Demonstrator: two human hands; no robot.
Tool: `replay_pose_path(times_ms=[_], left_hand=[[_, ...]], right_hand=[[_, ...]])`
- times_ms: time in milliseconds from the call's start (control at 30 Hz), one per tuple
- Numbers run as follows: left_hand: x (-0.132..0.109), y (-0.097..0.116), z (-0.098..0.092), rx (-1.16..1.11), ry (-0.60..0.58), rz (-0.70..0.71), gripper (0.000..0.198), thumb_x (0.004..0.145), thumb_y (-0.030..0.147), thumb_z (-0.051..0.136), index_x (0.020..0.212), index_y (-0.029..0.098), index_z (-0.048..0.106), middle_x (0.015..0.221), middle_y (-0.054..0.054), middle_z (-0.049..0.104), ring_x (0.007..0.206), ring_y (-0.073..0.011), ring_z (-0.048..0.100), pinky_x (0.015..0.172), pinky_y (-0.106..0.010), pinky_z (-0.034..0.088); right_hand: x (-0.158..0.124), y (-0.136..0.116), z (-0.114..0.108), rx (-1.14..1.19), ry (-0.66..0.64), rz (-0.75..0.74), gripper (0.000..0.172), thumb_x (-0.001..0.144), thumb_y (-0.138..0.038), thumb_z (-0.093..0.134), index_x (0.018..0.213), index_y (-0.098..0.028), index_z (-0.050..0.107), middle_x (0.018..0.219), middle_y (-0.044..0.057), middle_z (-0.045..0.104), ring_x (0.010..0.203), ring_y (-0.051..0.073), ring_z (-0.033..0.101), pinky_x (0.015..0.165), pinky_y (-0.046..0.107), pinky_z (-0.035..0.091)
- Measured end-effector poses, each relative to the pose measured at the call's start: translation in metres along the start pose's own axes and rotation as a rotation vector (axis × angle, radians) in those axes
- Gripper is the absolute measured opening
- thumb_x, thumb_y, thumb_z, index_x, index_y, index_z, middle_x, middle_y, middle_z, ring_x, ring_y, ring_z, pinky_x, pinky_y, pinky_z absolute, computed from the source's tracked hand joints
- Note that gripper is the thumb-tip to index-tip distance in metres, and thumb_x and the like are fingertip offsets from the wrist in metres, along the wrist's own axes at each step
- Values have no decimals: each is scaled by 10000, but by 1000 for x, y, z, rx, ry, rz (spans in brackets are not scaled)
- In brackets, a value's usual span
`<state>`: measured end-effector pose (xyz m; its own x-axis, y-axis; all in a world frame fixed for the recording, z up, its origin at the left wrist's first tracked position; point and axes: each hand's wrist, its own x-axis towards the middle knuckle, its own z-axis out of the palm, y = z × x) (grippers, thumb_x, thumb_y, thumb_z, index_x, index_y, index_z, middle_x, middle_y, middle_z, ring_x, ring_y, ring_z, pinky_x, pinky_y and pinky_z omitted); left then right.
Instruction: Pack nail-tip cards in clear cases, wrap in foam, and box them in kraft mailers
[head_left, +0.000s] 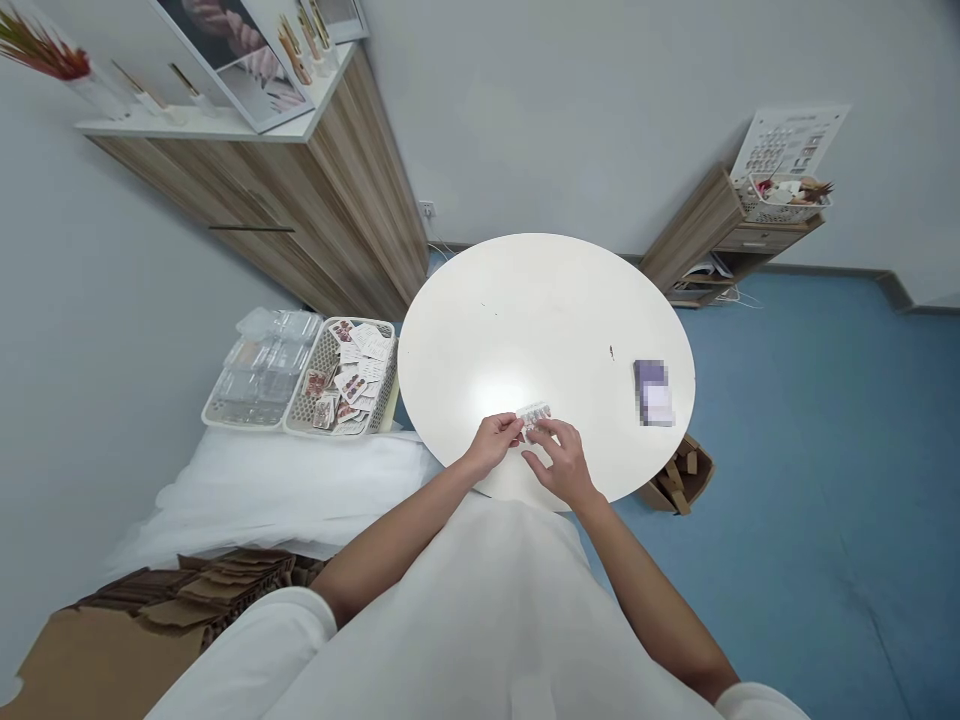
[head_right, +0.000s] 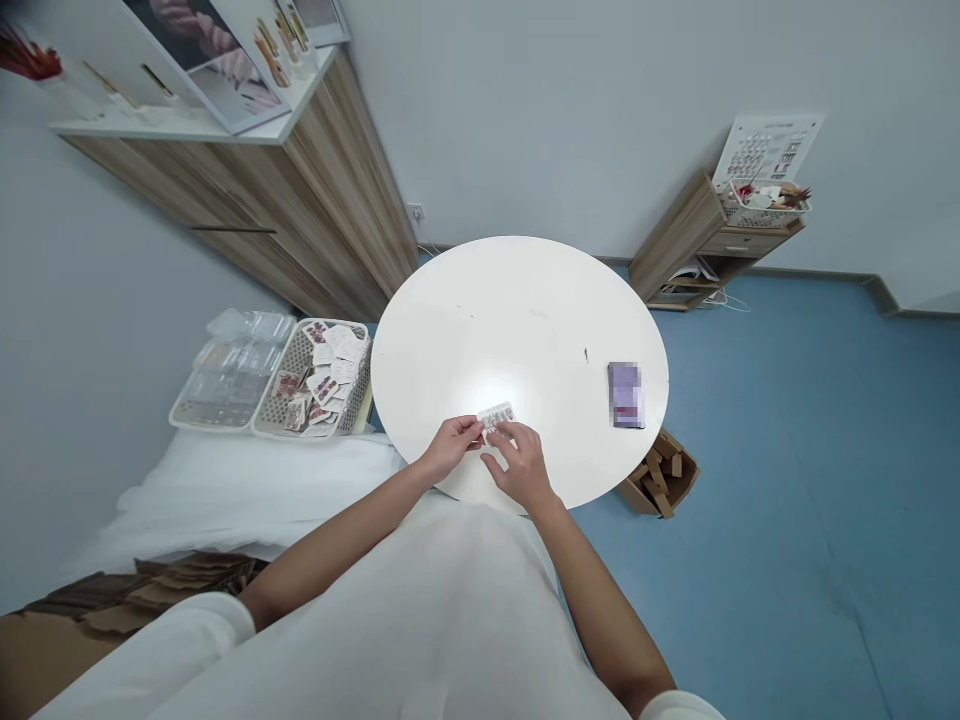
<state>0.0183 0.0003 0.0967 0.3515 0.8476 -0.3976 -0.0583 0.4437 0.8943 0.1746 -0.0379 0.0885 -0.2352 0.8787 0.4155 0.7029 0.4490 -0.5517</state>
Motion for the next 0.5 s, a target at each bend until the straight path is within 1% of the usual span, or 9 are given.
replay_pose_path(times_ms=[67, 133, 167, 233, 300, 367, 433, 500], left_hand=[[2, -3, -4, 25, 11, 12, 299, 759, 432, 536, 748, 143, 610, 682, -5, 546, 666, -96, 515, 727, -279, 441], [3, -4, -7, 44, -6, 23, 306, 769, 432, 525, 790, 142, 621, 721, -17, 567, 680, -101, 522, 741, -288, 440], [3, -4, -9, 53, -17, 27, 314, 774, 435, 519, 813, 142, 626, 740, -23, 576, 694, -107, 530, 750, -295, 441], [3, -3, -12, 74, -39, 28, 334, 779, 445, 510, 861, 146, 632, 755, -29, 589, 720, -121, 545, 768, -310, 444], [2, -1, -14, 89, -56, 22, 351, 778, 454, 509, 898, 149, 635, 759, -30, 600, 732, -130, 556, 779, -322, 447], [2, 2, -14, 90, -76, 19, 364, 772, 462, 516, 917, 151, 637, 773, -33, 613, 737, -135, 566, 784, -330, 451], [2, 3, -14, 86, -91, 29, 371, 769, 464, 520, 925, 150, 640, 789, -37, 624, 740, -137, 572, 780, -331, 455], [1, 2, -12, 91, -62, 40, 367, 763, 455, 533, 925, 145, 644, 783, -40, 628, 732, -139, 577, 764, -331, 462]], right_hand=[[-2, 3, -4, 32, 71, 99, 305, 742, -331, 585, 1027, -223, 566, 1116, 106, 510, 1043, 247, 479, 863, 439, 404], [-2, 7, -9, 124, 100, 251, 412, 733, -357, 591, 1114, -223, 511, 1128, 112, 498, 1038, 247, 483, 857, 444, 413], [-2, 10, -12, 199, 78, 325, 474, 733, -369, 588, 1169, -228, 466, 1124, 111, 501, 999, 235, 507, 838, 438, 428], [-2, 16, -16, 379, -23, 434, 615, 729, -386, 591, 1275, -248, 342, 1115, 101, 510, 878, 192, 554, 792, 415, 457], [-2, 20, -20, 538, -137, 478, 766, 709, -384, 618, 1345, -271, 208, 1121, 94, 507, 789, 152, 565, 779, 396, 468], [-2, 21, -22, 630, -218, 478, 882, 681, -368, 650, 1375, -282, 113, 1114, 86, 505, 770, 135, 562, 799, 390, 464], [-2, 22, -23, 666, -274, 468, 900, 675, -342, 658, 1382, -284, 104, 1065, 66, 516, 761, 126, 554, 819, 386, 457], [-3, 22, -23, 675, -314, 465, 833, 689, -315, 642, 1372, -289, 166, 998, 40, 525, 741, 117, 543, 818, 377, 457]])
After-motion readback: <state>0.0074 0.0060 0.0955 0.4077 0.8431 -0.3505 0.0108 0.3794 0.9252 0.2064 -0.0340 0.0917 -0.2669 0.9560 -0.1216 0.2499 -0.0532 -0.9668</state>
